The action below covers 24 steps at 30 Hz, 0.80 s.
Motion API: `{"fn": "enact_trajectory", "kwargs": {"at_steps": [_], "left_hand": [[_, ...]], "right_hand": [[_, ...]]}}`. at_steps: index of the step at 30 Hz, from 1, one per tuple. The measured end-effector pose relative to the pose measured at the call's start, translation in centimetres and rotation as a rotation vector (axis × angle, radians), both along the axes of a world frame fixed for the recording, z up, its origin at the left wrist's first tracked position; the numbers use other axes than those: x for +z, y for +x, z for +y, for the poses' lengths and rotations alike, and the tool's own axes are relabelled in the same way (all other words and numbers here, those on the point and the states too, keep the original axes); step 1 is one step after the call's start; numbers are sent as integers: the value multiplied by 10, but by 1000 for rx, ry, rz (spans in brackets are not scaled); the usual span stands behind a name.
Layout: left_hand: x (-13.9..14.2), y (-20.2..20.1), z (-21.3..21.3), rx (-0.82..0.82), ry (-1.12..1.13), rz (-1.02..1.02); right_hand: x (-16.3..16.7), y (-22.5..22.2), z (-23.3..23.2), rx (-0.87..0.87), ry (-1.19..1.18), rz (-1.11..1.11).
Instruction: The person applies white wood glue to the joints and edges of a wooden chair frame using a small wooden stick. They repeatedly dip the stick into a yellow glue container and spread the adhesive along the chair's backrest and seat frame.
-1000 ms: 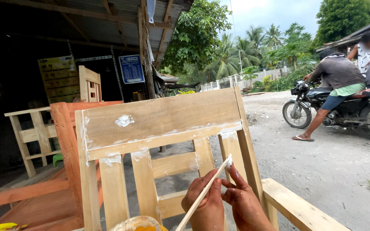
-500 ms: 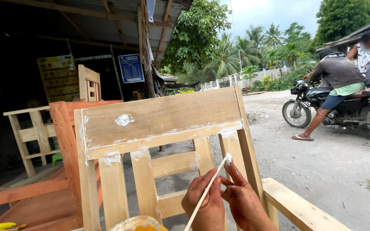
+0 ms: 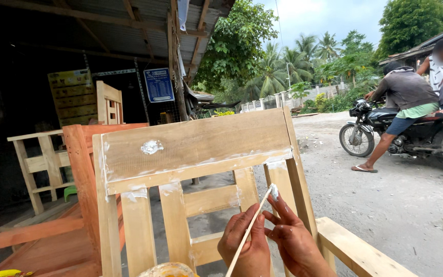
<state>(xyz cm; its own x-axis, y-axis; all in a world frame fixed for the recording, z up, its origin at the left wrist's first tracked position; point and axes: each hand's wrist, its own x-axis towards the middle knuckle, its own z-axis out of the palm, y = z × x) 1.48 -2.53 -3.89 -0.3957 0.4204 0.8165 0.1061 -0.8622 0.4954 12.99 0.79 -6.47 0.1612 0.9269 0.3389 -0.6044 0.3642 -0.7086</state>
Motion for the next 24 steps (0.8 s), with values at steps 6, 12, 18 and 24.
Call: {"fn": "enact_trajectory", "kwargs": {"at_steps": [6,12,18,24], "left_hand": [[4,-6,-3,7,-52,-8],[20,-20,-8,95,-11,-90],[29,-24,-12,80,59,-94],[26,-25,-10,81,47,-101]], "right_hand": [[5,4,0,-13,-105,22],[17,0,16,151,-34,268],[35,-10,47,413,38,368],[50,-15,61,454,40,390]]}}
